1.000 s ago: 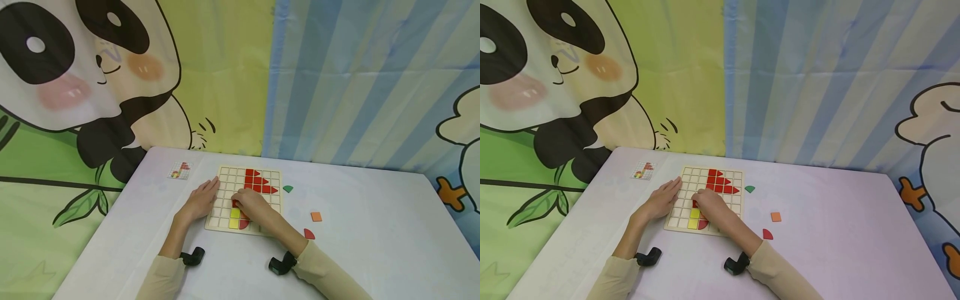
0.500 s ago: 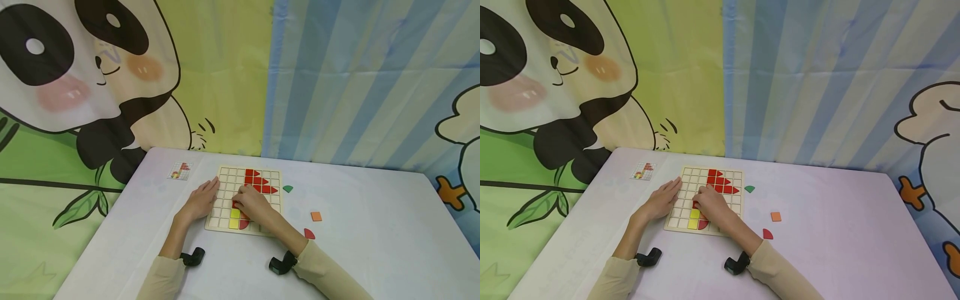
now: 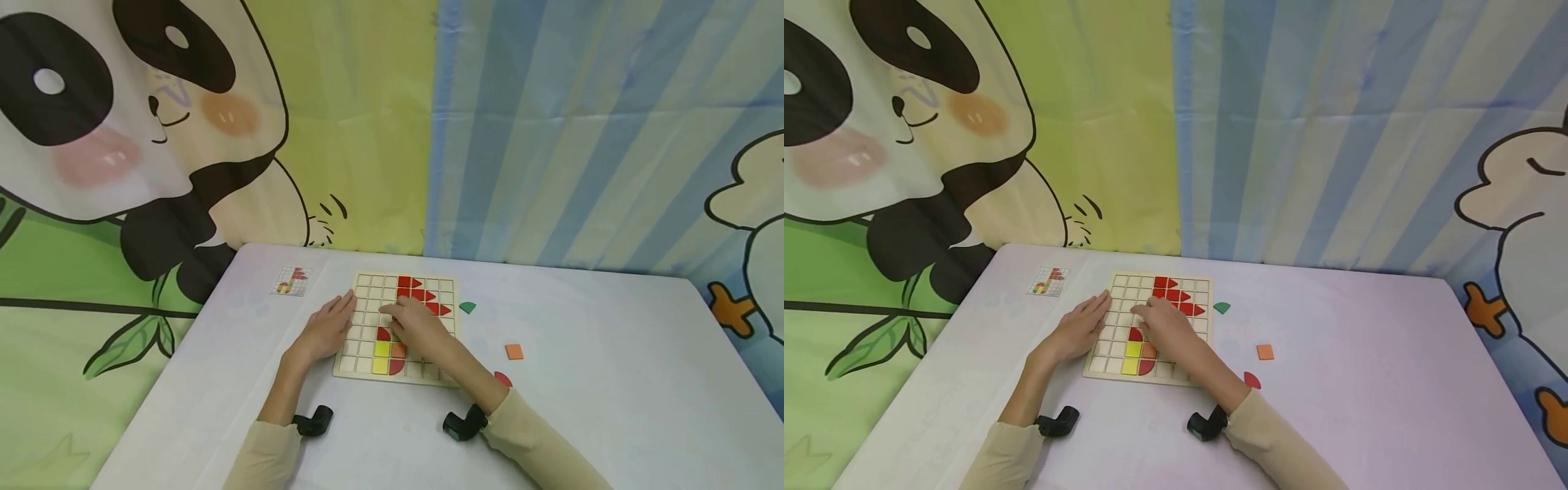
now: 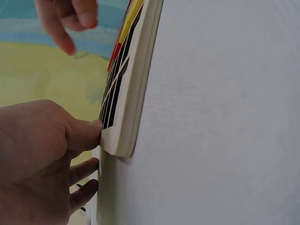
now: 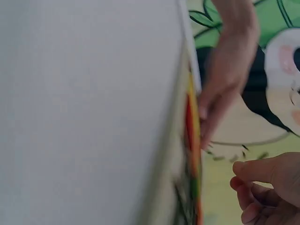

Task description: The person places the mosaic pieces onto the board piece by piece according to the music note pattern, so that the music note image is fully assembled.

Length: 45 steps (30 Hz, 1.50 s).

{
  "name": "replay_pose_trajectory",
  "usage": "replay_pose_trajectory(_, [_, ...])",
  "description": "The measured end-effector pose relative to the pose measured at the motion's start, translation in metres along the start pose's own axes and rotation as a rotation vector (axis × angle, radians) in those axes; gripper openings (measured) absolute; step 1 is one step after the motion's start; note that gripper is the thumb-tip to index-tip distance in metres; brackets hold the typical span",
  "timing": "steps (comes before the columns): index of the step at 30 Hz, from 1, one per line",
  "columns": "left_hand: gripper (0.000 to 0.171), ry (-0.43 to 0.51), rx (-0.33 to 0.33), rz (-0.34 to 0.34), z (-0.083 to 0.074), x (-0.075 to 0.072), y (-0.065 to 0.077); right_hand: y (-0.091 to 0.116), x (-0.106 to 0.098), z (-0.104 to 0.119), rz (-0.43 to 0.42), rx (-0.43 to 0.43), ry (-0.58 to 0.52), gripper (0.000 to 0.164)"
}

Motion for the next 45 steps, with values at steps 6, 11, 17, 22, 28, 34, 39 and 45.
replay_pose_trajectory(6, [0.054, 0.000, 0.008, -0.008, 0.000, 0.001, -0.001, 0.000, -0.045, -0.047, -0.020, 0.137, -0.126, 0.039])
replay_pose_trajectory(11, [0.054, 0.005, 0.005, 0.001, -0.001, 0.001, -0.001, 0.014, -0.085, -0.103, -0.061, 0.245, -0.126, 0.039])
replay_pose_trajectory(17, [0.054, -0.010, -0.006, 0.005, 0.000, -0.002, 0.000, 0.030, -0.109, -0.149, -0.078, 0.332, -0.103, 0.036])
replay_pose_trajectory(22, [0.054, -0.007, -0.005, -0.009, 0.001, -0.004, 0.002, 0.032, -0.111, -0.153, -0.055, 0.323, -0.096, 0.034])
replay_pose_trajectory(28, [0.055, 0.010, 0.011, -0.011, 0.001, -0.001, 0.001, 0.040, -0.101, -0.123, -0.043, 0.174, -0.087, 0.031])
replay_pose_trajectory(34, [0.055, -0.006, 0.018, -0.007, 0.000, 0.003, 0.000, 0.083, -0.068, -0.110, 0.118, 0.128, 0.020, 0.024])
replay_pose_trajectory(39, [0.055, -0.009, 0.007, -0.007, -0.001, 0.000, 0.001, 0.119, -0.055, -0.115, 0.148, 0.141, 0.138, 0.028])
replay_pose_trajectory(45, [0.054, 0.002, 0.007, -0.008, -0.003, -0.002, 0.002, 0.141, -0.051, -0.114, 0.097, 0.070, 0.201, 0.032])
Point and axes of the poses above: each hand's wrist, its own y-axis away from the middle knuckle, its own x-axis out of the palm, z = x × y, the point moved 8 cm from there along -y, towards the middle knuckle, and after that the axes turned 4 degrees about x, right-handed, at the moved point
